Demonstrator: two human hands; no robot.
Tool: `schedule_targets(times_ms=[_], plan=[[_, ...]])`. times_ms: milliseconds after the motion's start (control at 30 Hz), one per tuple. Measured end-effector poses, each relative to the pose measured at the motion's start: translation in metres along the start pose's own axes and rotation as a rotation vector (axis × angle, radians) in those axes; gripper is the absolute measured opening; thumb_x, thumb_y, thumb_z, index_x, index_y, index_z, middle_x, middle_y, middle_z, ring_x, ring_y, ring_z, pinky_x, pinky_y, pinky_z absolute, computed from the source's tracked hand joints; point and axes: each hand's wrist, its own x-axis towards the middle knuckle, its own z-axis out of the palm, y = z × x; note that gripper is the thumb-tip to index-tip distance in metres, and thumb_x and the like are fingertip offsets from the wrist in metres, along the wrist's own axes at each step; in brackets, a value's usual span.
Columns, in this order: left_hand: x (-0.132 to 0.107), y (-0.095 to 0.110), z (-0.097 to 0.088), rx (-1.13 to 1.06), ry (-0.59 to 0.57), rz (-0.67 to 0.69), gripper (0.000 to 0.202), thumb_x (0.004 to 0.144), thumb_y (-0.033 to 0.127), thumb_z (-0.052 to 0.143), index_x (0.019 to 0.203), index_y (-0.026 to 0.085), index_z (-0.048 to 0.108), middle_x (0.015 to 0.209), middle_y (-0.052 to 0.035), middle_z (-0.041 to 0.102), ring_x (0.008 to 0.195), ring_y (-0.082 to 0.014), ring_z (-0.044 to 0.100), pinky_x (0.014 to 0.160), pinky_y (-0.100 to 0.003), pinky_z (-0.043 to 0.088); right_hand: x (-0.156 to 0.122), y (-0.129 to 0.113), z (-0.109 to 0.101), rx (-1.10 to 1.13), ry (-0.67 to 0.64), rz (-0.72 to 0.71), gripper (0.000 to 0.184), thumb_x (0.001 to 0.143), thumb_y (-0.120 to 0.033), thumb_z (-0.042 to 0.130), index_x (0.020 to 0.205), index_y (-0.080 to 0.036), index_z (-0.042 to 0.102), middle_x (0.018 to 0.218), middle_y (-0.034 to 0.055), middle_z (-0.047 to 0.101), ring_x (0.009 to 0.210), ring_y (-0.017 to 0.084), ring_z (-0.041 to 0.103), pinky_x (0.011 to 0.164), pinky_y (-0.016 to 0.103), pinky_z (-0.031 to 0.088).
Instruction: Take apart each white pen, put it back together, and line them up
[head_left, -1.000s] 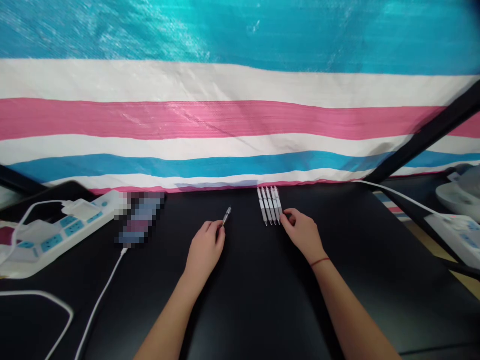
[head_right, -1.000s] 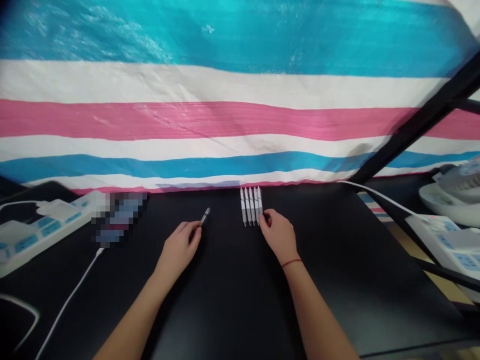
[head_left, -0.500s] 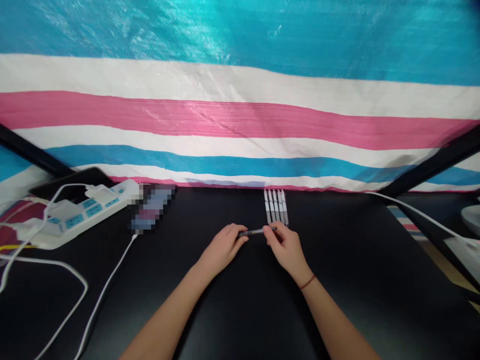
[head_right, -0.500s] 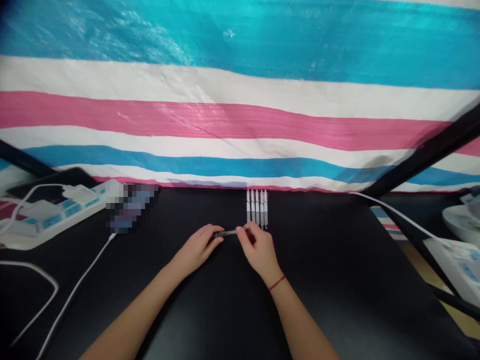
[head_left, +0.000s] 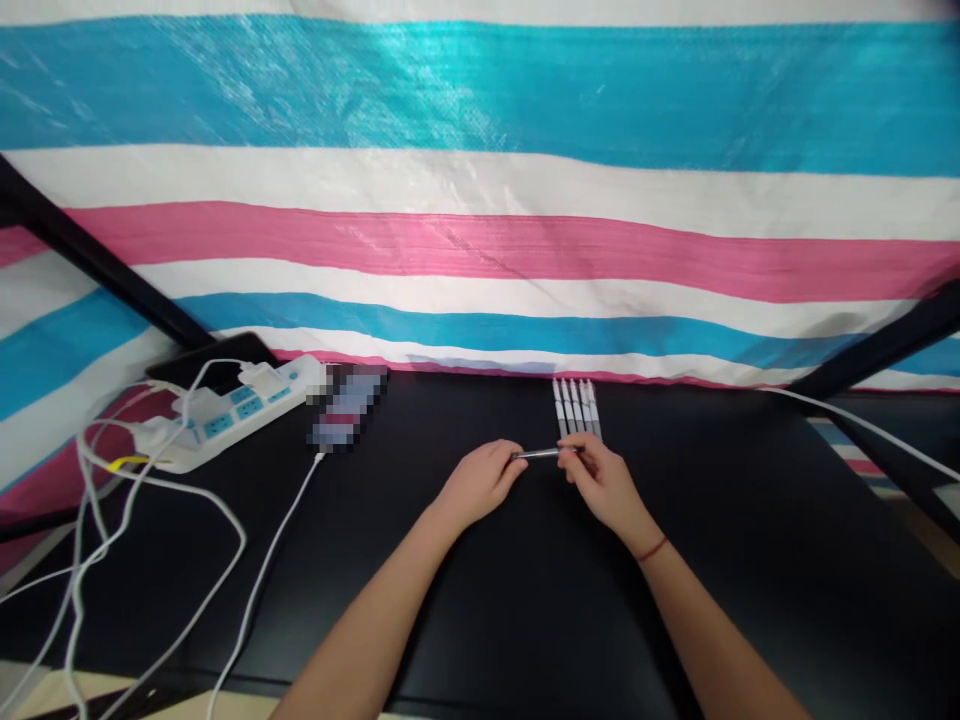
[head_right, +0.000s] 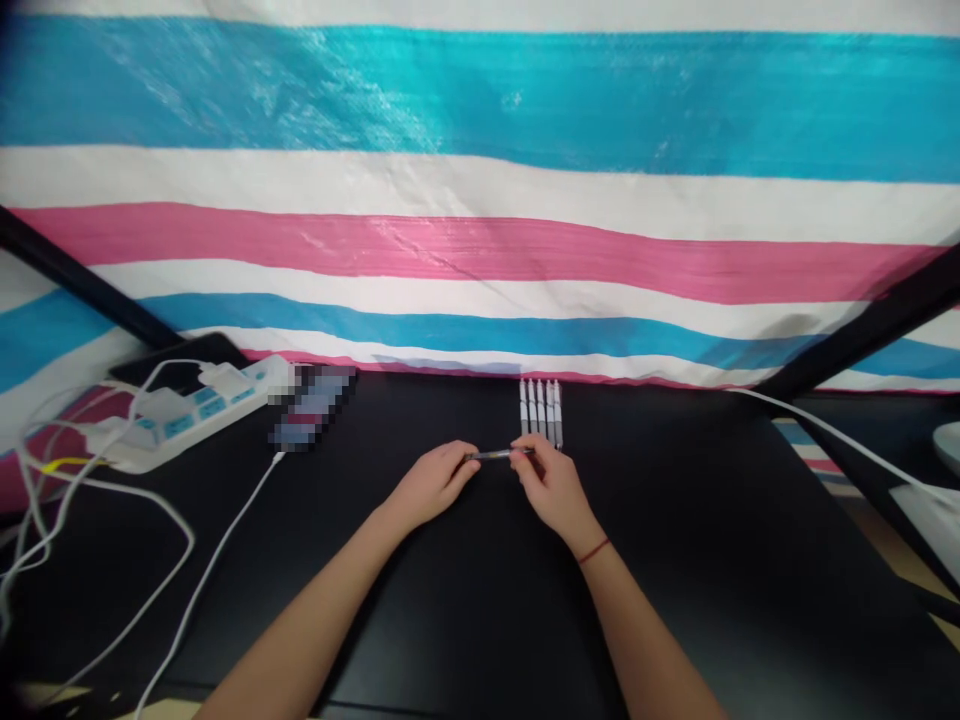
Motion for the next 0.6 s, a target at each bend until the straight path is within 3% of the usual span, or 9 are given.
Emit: schedule_targets(times_ms=[67, 167, 300, 367, 433, 533, 600], plan=[[0.000, -0.005, -0.003, -0.108, 0.084, 0.010, 0.026, 0.093, 0.032, 0.045, 0.112, 0.020, 0.057, 0.109, -0.0062, 0.065, 0.099, -0.0195, 0.061, 0.089, -0.033, 0.046, -0.001, 0.001, 0.003, 0.047, 0.082, 0.022, 0.023, 0.088, -0.039, 0.054, 0.098, -0.019, 0.058, 0.075, 0.0030, 0.063, 0.060, 0.014, 0.058, 0.059, 0.027, 0.047], [0.002, -0.014, -0.006, -0.271, 0.135, -0.041, 0.027, 0.090, 0.032, 0.050, 0.112, 0.021, 0.061, 0.107, -0.0055, 0.066, 0.090, -0.0176, 0.063, 0.084, -0.030, 0.049, -0.001, 0.000, 0.008, 0.123, 0.179, 0.061, 0.025, 0.085, -0.040, 0.057, 0.098, -0.019, 0.057, 0.073, 0.0027, 0.062, 0.057, 0.014, 0.057, 0.053, 0.026, 0.046], [0.005, -0.025, -0.007, -0.430, 0.161, -0.130, 0.029, 0.089, 0.038, 0.051, 0.106, 0.021, 0.067, 0.102, -0.0053, 0.069, 0.088, -0.0190, 0.063, 0.083, -0.031, 0.049, 0.000, -0.002, 0.011, 0.156, 0.182, 0.056, 0.036, 0.078, -0.041, 0.064, 0.105, -0.020, 0.051, 0.097, 0.0082, 0.066, 0.067, 0.015, 0.061, 0.048, 0.024, 0.045], [0.006, -0.028, -0.005, -0.482, 0.182, -0.163, 0.031, 0.088, 0.040, 0.051, 0.106, 0.020, 0.068, 0.096, -0.0052, 0.070, 0.083, -0.0184, 0.063, 0.079, -0.030, 0.049, 0.003, -0.006, 0.011, 0.125, 0.160, 0.062, 0.041, 0.077, -0.043, 0.064, 0.109, -0.020, 0.051, 0.100, 0.0087, 0.065, 0.066, 0.014, 0.061, 0.047, 0.023, 0.044], [0.007, -0.031, -0.002, -0.528, 0.197, -0.185, 0.033, 0.087, 0.041, 0.052, 0.106, 0.020, 0.068, 0.089, -0.0046, 0.070, 0.074, -0.0165, 0.061, 0.072, -0.028, 0.049, 0.008, -0.011, 0.010, 0.060, 0.139, 0.097, 0.036, 0.081, -0.049, 0.058, 0.101, -0.018, 0.056, 0.080, 0.0039, 0.065, 0.054, 0.011, 0.054, 0.046, 0.023, 0.042], [0.008, -0.033, 0.000, -0.579, 0.223, -0.206, 0.034, 0.086, 0.042, 0.053, 0.106, 0.019, 0.068, 0.081, -0.0033, 0.067, 0.068, -0.0144, 0.059, 0.066, -0.026, 0.047, 0.019, -0.016, 0.009, -0.038, 0.083, 0.103, 0.037, 0.086, -0.052, 0.051, 0.073, -0.017, 0.057, 0.058, -0.0007, 0.056, 0.047, 0.009, 0.046, 0.046, 0.023, 0.038], [0.010, -0.034, 0.001, -0.613, 0.229, -0.223, 0.034, 0.085, 0.042, 0.055, 0.106, 0.018, 0.068, 0.077, -0.0027, 0.066, 0.067, -0.0138, 0.059, 0.065, -0.025, 0.046, 0.026, -0.017, 0.010, 0.050, 0.079, 0.092, 0.033, 0.082, -0.051, 0.057, 0.082, -0.017, 0.058, 0.059, -0.0027, 0.053, 0.047, 0.009, 0.045, 0.044, 0.022, 0.035]])
